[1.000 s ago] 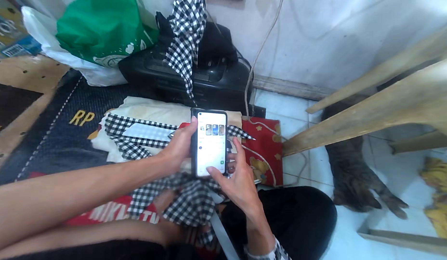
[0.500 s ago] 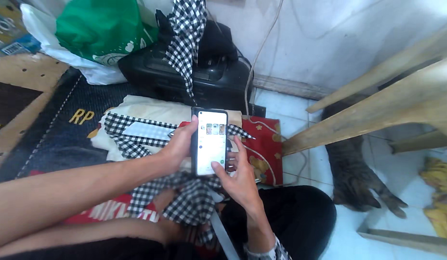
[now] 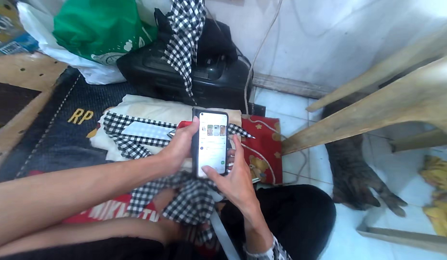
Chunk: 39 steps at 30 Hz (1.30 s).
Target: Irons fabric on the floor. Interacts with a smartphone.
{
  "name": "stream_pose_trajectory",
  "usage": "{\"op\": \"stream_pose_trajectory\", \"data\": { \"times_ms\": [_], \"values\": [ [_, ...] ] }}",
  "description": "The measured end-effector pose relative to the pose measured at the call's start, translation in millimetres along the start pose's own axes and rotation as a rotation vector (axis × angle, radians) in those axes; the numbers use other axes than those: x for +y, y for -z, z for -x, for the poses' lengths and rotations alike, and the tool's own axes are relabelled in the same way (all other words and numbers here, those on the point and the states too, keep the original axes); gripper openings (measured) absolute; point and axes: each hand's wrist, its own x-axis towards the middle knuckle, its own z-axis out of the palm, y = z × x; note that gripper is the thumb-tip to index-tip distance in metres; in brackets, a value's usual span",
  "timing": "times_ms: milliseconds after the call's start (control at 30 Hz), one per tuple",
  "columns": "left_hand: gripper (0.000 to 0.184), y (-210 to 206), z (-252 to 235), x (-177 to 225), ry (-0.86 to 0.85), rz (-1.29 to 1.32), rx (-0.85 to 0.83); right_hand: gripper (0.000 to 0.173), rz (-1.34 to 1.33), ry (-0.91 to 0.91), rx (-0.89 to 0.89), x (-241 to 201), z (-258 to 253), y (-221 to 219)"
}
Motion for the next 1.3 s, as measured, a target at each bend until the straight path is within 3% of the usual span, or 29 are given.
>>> {"op": "stream_pose_trajectory", "data": {
  "times_ms": [333,833,1300],
  "values": [
    [0.062,-0.1,3.3,2.4,0.018,-0.008,-0.011,0.075,-0.298,-0.009,-0.035,4.4,-5.4,12.4],
    [0.062,0.8,4.1,2.1,0.005,-0.058,-0.075,0.065,-0.312,-0.053,0.084,6.0,-7.2,6.4],
    [0.064,3.4,2.4,0.8,0.002,-0.075,-0.082,0.057,-0.345,-0.063,0.059,4.6,-7.5,9.7]
  ]
}}
